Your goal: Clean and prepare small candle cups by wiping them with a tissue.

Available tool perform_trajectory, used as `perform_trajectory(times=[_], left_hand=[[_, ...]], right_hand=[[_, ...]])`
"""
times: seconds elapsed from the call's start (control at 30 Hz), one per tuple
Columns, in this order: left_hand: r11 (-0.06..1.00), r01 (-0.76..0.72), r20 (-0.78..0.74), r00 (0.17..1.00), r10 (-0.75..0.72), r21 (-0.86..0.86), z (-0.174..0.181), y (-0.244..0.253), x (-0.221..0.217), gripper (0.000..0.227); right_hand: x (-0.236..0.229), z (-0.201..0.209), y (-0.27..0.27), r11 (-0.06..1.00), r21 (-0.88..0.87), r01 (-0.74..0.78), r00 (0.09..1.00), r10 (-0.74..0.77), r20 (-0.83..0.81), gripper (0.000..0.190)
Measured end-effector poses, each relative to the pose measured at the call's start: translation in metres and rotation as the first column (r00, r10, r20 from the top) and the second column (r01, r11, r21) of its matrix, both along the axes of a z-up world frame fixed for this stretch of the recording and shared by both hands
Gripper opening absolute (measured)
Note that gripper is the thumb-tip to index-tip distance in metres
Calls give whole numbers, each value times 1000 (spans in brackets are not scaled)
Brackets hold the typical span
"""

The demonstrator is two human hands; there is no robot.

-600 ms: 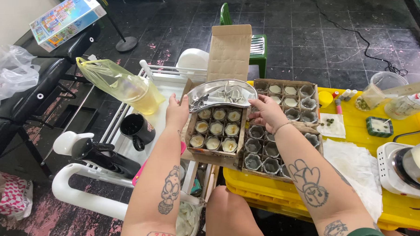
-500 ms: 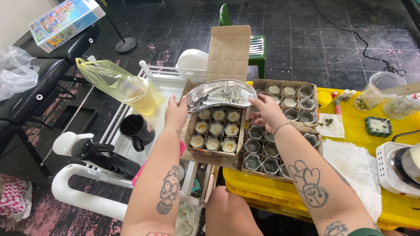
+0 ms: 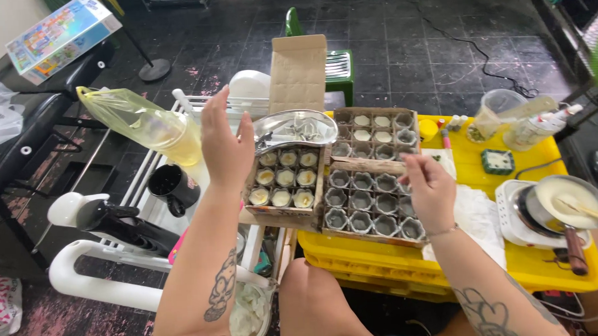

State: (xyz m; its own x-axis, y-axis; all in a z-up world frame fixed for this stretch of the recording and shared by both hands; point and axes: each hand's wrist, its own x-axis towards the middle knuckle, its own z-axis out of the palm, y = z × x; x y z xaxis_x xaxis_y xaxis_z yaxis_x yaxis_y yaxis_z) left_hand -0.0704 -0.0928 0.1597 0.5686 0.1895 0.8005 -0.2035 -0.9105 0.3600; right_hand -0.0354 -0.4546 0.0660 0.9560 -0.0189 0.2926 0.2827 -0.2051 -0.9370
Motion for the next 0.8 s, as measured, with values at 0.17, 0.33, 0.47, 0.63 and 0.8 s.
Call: perform_trajectory(times=[0.17, 0.33, 0.47, 0.63, 0.8], left_hand=[[993, 113, 161, 981, -109, -21, 38, -55, -33, 29], [980, 197, 213, 957, -196, 16, 8, -122, -59, 15], [920, 293, 170, 952, -255, -261, -81, -183, -64, 15], [924, 188, 26, 981, -190, -332, -164, -235, -69, 22], [986, -69, -2, 998, 70, 149, -173, -244, -69, 30]], right_hand=[[-30, -39, -83, 983, -183, 3, 989, -31, -146, 39], [-54, -65, -139, 894, -444, 58, 997, -31, 68, 24], [-60, -92, -166, 860, -490, 144, 977, -46, 207, 19], [-66, -96, -166, 822, -563, 80, 954, 99, 282, 18], [-68, -92, -164, 813, -581, -43, 984, 136, 117, 18]])
